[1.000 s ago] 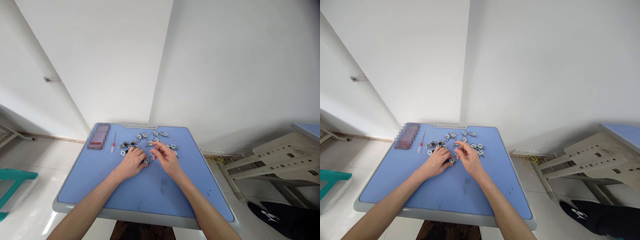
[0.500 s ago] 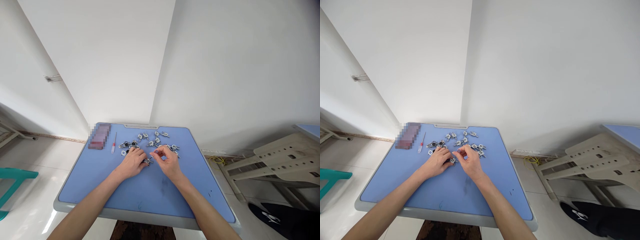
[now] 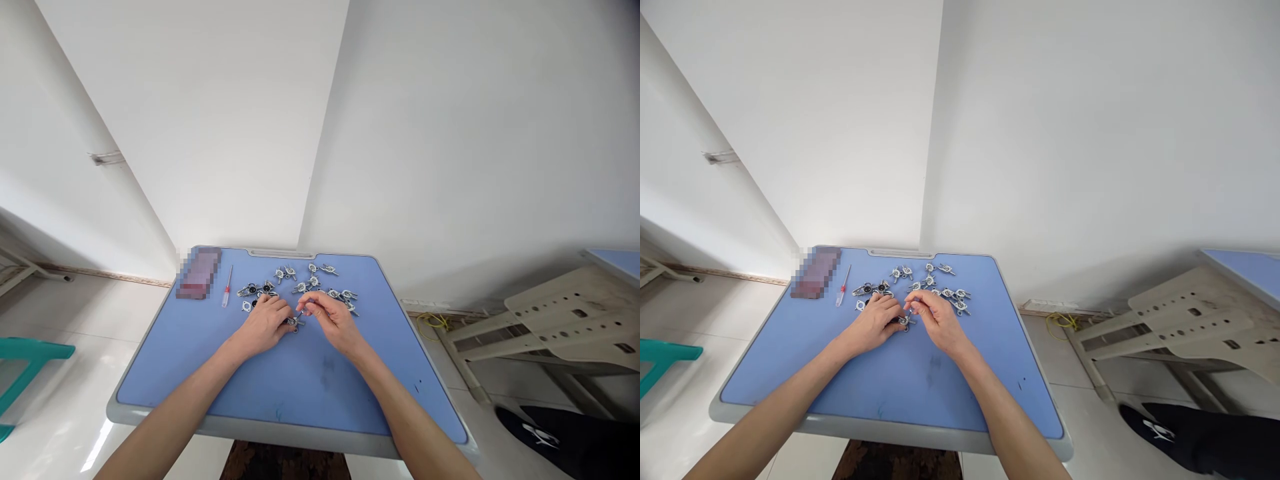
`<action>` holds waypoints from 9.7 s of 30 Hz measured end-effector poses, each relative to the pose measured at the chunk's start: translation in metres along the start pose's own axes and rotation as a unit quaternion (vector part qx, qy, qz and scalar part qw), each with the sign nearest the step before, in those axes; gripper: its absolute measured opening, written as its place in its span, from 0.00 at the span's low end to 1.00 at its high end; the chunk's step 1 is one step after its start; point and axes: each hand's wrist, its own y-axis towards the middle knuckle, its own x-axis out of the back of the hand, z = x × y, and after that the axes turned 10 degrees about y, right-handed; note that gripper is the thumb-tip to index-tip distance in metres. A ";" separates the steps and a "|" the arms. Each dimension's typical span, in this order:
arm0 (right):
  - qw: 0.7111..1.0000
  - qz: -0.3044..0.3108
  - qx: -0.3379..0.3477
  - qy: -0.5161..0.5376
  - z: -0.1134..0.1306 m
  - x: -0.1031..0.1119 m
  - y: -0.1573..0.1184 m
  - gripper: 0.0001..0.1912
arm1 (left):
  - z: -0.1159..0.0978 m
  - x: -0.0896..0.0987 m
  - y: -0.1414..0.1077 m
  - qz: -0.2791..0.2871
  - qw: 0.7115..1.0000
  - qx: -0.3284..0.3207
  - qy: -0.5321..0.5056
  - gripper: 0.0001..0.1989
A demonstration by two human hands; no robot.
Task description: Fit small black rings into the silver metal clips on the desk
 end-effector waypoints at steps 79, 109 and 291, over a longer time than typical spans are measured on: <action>0.976 -0.170 0.114 -0.072 -0.032 -0.030 -0.005 0.11 | -0.009 -0.015 -0.010 -0.054 0.995 0.080 -0.017 0.09; 0.978 -0.184 0.068 -0.071 -0.035 -0.027 -0.010 0.16 | -0.006 -0.015 -0.011 -0.043 0.995 0.083 -0.030 0.09; 0.984 -0.080 0.151 -0.046 -0.023 -0.043 -0.009 0.18 | -0.001 -0.010 -0.012 -0.056 0.993 0.028 -0.105 0.04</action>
